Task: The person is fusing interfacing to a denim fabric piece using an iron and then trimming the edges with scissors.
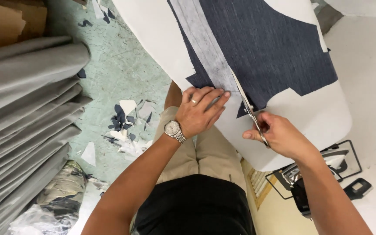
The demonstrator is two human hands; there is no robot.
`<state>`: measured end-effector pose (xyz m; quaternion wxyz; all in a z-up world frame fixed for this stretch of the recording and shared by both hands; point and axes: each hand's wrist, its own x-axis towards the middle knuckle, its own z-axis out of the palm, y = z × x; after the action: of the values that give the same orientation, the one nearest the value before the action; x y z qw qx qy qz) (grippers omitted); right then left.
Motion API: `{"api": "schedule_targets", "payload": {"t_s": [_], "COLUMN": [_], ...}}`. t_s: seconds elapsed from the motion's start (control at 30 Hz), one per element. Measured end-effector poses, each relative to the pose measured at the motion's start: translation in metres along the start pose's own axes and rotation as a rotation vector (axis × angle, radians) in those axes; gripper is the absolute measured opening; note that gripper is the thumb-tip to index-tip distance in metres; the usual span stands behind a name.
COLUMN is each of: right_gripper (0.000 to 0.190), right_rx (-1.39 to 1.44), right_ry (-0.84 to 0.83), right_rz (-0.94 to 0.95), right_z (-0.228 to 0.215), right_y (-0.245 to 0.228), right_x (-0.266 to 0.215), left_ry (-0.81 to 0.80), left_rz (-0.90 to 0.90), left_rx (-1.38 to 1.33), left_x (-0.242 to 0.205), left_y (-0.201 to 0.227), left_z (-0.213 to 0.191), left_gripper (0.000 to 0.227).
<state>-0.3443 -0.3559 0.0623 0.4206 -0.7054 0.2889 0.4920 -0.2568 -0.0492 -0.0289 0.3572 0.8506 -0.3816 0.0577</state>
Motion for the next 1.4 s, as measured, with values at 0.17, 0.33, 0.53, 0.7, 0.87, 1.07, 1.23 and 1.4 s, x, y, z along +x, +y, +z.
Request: {"api": "schedule_targets", "payload": {"t_s": [0.17,0.33,0.53,0.7,0.87,1.07,1.23,1.4], "right_gripper": [0.052,0.053,0.057,0.056,0.056,0.053,0.051,0.055], "right_rx": [0.054,0.014,0.009,-0.051,-0.039,-0.071,-0.062,-0.023], "right_ry": [0.031,0.001,0.044,0.038,0.054,0.054,0.019,0.071], "right_rz": [-0.021,0.007,-0.108,-0.092,-0.095,-0.080,-0.024,-0.117], "right_z": [-0.003,-0.008,-0.006,-0.018,-0.010,-0.022,-0.023,-0.019], "right_y": [-0.028,-0.057,-0.065,-0.105,-0.096,-0.136,-0.152,-0.154], "right_x": [-0.003,-0.003,0.010,0.013,0.029,0.026,0.034,0.049], "left_ry": [-0.005,-0.015,-0.015,-0.032,-0.010,-0.034,-0.051,-0.077], "left_rz": [0.002,-0.022,-0.017,-0.026,-0.032,-0.009,-0.029,-0.009], "left_rx": [0.010,0.007,-0.008,-0.050,-0.066,-0.106,-0.122,-0.116], "left_x": [0.004,0.003,0.007,0.000,0.002,-0.005,-0.008,0.007], "left_y": [0.003,0.007,0.004,0.001,0.001,0.001,-0.002,-0.003], "left_z": [-0.002,-0.010,-0.009,-0.005,-0.007,0.006,-0.002,-0.019], "left_gripper": [0.041,0.041,0.038,0.039,0.039,0.041,0.044,0.042]}}
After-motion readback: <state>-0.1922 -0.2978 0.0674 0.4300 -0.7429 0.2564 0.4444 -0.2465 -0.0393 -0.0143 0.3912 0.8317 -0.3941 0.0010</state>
